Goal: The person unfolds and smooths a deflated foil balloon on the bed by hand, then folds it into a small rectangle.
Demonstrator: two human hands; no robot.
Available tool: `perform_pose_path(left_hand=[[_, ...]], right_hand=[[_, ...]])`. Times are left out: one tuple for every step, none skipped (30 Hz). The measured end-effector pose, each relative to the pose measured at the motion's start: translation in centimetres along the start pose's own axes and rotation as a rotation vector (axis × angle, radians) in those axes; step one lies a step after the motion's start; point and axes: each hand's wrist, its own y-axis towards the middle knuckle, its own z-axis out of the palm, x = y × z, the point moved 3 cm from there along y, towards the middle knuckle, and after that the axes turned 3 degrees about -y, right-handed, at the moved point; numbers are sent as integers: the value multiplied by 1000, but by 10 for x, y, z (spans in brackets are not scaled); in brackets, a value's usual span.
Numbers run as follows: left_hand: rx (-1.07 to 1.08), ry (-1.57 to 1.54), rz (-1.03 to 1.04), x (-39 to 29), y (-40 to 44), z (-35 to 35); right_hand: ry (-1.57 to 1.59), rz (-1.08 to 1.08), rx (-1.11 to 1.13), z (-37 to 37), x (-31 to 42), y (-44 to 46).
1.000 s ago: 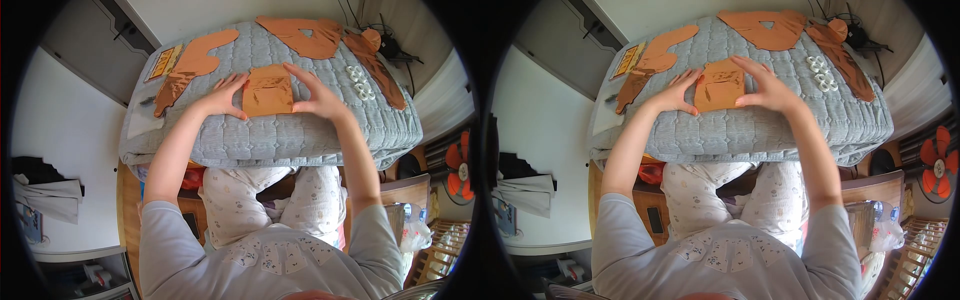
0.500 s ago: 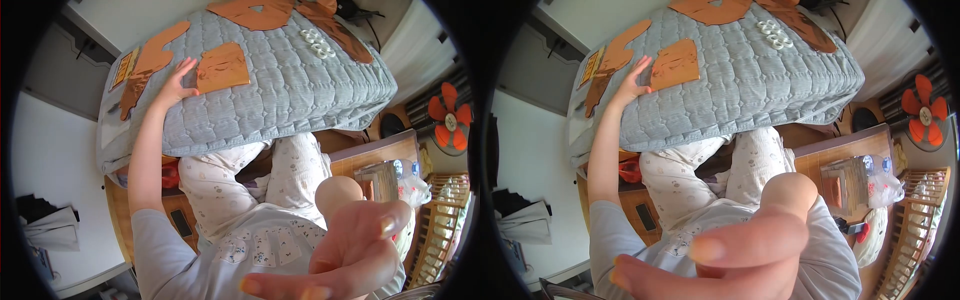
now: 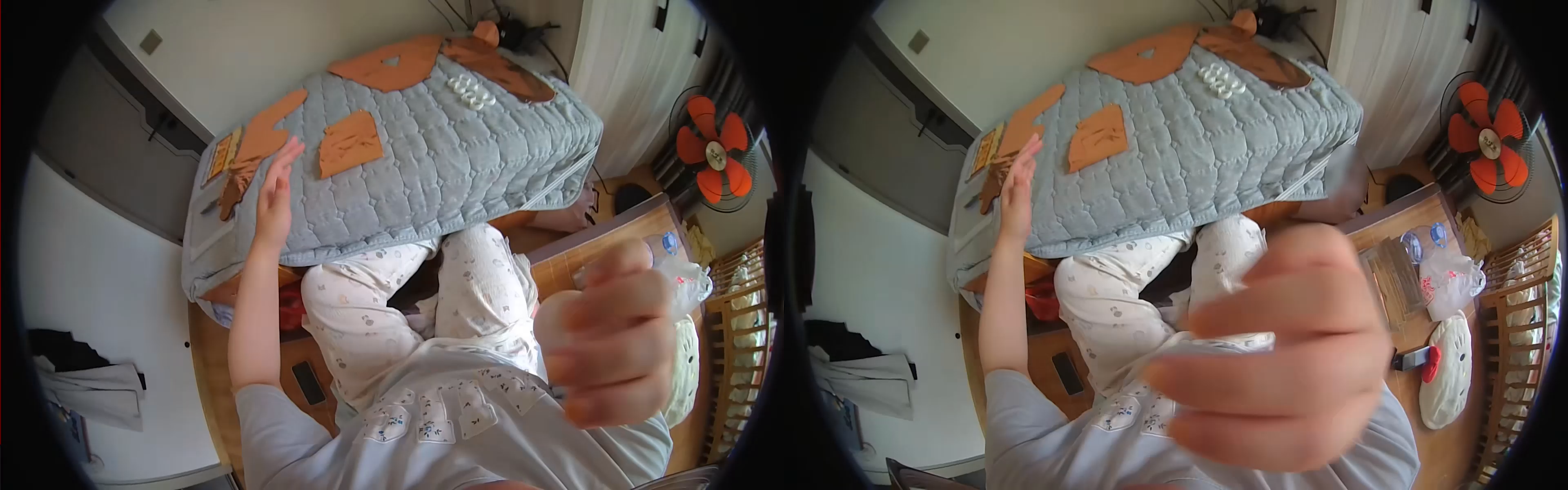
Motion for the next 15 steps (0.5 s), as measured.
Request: perform_pose_path(left_hand=[[-5, 2, 54, -35, -7, 13], [-6, 0, 107, -70, -13, 23], [3, 28, 206, -99, -22, 29], [16, 51, 298, -124, -31, 35], [83, 36, 464, -150, -39, 38], [149, 18, 632, -176, -48, 42], [182, 22, 678, -204, -60, 47], [212, 25, 725, -227, -73, 55], [215, 9, 742, -249, -143, 66], [235, -60, 749, -262, -178, 74], [253, -127, 761, -267, -172, 81], [271, -192, 769, -272, -160, 87], [291, -261, 771, -277, -147, 92], [314, -331, 770, -282, -133, 97], [337, -402, 762, -286, -121, 101]], right_hand=[[-7, -35, -150, -12, 10, -15], [-32, -109, -191, -34, 27, -28], [-59, -179, -229, -51, 42, -37], [-79, -183, -229, -46, 51, -30], [-324, -262, -512, -40, 63, -21], [-571, -346, -793, -39, 74, -19], [-594, -360, -790, -46, 79, -17], [-560, -475, -816, -53, 86, -16], [-521, -588, -836, -59, 94, -18], [-717, -530, -895, -58, 101, -15], [-729, -556, -888, -57, 105, -14], [-483, -563, -719, -56, 105, -11], [-244, -549, -542, -51, 105, 1], [116, -715, -696, -43, 100, 5], [105, -717, -681, -44, 97, 2]])
